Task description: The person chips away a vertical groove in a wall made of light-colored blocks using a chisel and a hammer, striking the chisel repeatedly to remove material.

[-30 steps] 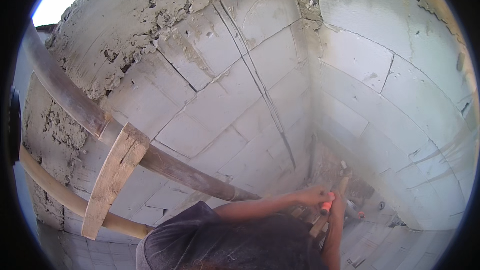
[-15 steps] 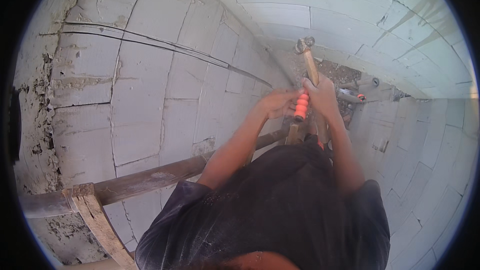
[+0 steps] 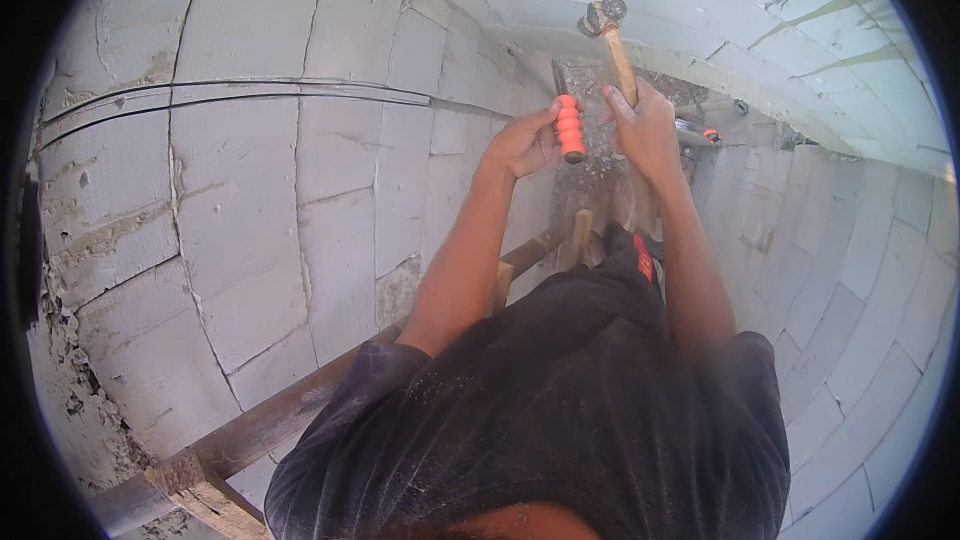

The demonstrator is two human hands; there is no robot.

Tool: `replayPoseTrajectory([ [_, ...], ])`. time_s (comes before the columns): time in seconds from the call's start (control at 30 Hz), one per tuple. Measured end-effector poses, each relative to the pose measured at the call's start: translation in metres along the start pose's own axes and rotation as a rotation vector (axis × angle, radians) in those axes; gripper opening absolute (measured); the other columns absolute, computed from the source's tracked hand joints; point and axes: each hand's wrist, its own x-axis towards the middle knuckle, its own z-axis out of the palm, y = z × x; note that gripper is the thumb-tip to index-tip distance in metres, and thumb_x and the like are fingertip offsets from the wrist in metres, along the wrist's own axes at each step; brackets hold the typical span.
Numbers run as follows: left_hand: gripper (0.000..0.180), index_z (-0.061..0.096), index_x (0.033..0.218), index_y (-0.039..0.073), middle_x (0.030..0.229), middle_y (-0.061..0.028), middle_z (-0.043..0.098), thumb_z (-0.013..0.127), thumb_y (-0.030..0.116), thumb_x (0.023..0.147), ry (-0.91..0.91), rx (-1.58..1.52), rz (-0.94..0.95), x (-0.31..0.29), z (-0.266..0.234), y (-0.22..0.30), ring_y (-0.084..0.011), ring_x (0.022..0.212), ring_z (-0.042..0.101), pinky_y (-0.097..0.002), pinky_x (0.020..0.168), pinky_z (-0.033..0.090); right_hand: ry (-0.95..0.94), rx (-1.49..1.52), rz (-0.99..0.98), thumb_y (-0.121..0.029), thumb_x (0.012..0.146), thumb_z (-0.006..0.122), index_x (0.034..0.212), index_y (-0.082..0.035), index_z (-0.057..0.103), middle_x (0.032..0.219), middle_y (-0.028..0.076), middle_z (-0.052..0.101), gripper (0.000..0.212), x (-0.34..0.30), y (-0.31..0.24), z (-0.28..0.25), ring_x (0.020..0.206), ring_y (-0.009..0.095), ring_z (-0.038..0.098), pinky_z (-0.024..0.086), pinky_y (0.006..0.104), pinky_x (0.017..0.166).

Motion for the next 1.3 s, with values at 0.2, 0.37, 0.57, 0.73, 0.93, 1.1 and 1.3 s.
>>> replayPoseTrajectory([
  [0.2, 0.026, 0.052, 0.113, 0.004, 0.114, -0.0139, 0.061, 0.057, 0.026, 0.1, 0.417, -0.074, 0.211, -0.008, -0.06, 0.036, -0.027, 0.111, 0.061, -0.0431, 0.102, 0.051, -0.012, 0.138, 0.227, -0.03, 0.095, 0.063, 0.089, 0.0, 0.057, 0.058, 0.003, 0.055, 0.031, -0.008, 0.027, 0.012, 0.044, 0.011, 0.055, 0.043, 0.0275, 0.042],
  [0.37, 0.03, 0.052, 0.11, 0.001, 0.109, -0.0139, 0.061, 0.062, 0.027, 0.097, 0.702, -0.161, 0.353, -0.004, -0.09, 0.061, -0.0282, 0.108, 0.062, -0.044, 0.101, 0.053, -0.129, 0.194, 0.303, -0.028, 0.095, 0.063, 0.086, -0.001, 0.055, 0.058, 0.001, 0.054, 0.03, -0.024, 0.038, 0.032, 0.042, 0.009, 0.051, 0.041, 0.0257, 0.04],
  [0.57, 0.039, 0.052, 0.111, -0.003, 0.106, -0.0147, 0.058, 0.067, 0.028, 0.094, 0.815, -0.102, 0.423, -0.003, -0.107, 0.073, -0.0302, 0.102, 0.064, -0.0431, 0.094, 0.057, -0.162, 0.21, 0.296, -0.027, 0.098, 0.059, 0.088, -0.003, 0.054, 0.062, 0.001, 0.055, 0.027, -0.024, 0.018, 0.064, 0.045, 0.009, 0.052, 0.041, 0.0252, 0.041],
  [0.73, 0.037, 0.054, 0.108, -0.003, 0.102, -0.0127, 0.059, 0.068, 0.028, 0.093, 0.89, -0.065, 0.469, 0.004, -0.092, 0.079, -0.0278, 0.092, 0.067, -0.0421, 0.088, 0.06, -0.19, 0.18, 0.272, -0.029, 0.096, 0.06, 0.089, -0.001, 0.056, 0.061, 0.001, 0.054, 0.029, -0.018, 0.019, 0.073, 0.048, 0.01, 0.053, 0.043, 0.0277, 0.044],
  [0.93, 0.033, 0.055, 0.105, 0.002, 0.099, -0.0079, 0.06, 0.072, 0.025, 0.089, 1.018, -0.033, 0.529, 0.01, -0.089, 0.069, -0.0206, 0.091, 0.065, -0.0364, 0.085, 0.06, -0.179, 0.211, 0.285, -0.03, 0.097, 0.059, 0.088, -0.001, 0.056, 0.061, 0.001, 0.054, 0.03, -0.027, 0.025, 0.078, 0.048, 0.01, 0.054, 0.043, 0.0275, 0.044],
  [1.1, 0.029, 0.056, 0.096, 0.004, 0.091, -0.0068, 0.061, 0.074, 0.024, 0.086, 1.056, -0.052, 0.56, 0.015, -0.092, 0.062, -0.0198, 0.082, 0.065, -0.0359, 0.077, 0.061, -0.191, 0.241, 0.282, -0.031, 0.1, 0.056, 0.094, -0.003, 0.052, 0.064, 0.001, 0.055, 0.03, -0.031, 0.029, 0.085, 0.046, 0.009, 0.052, 0.042, 0.0255, 0.042],
  [1.3, 0.029, 0.056, 0.097, 0.002, 0.09, -0.0075, 0.061, 0.074, 0.023, 0.087, 1.023, -0.031, 0.558, 0.013, -0.099, 0.063, -0.0203, 0.082, 0.065, -0.0364, 0.078, 0.062, -0.21, 0.242, 0.236, -0.032, 0.101, 0.054, 0.095, -0.003, 0.051, 0.064, 0.002, 0.055, 0.03, -0.027, 0.019, 0.086, 0.047, 0.009, 0.053, 0.043, 0.0255, 0.043],
])
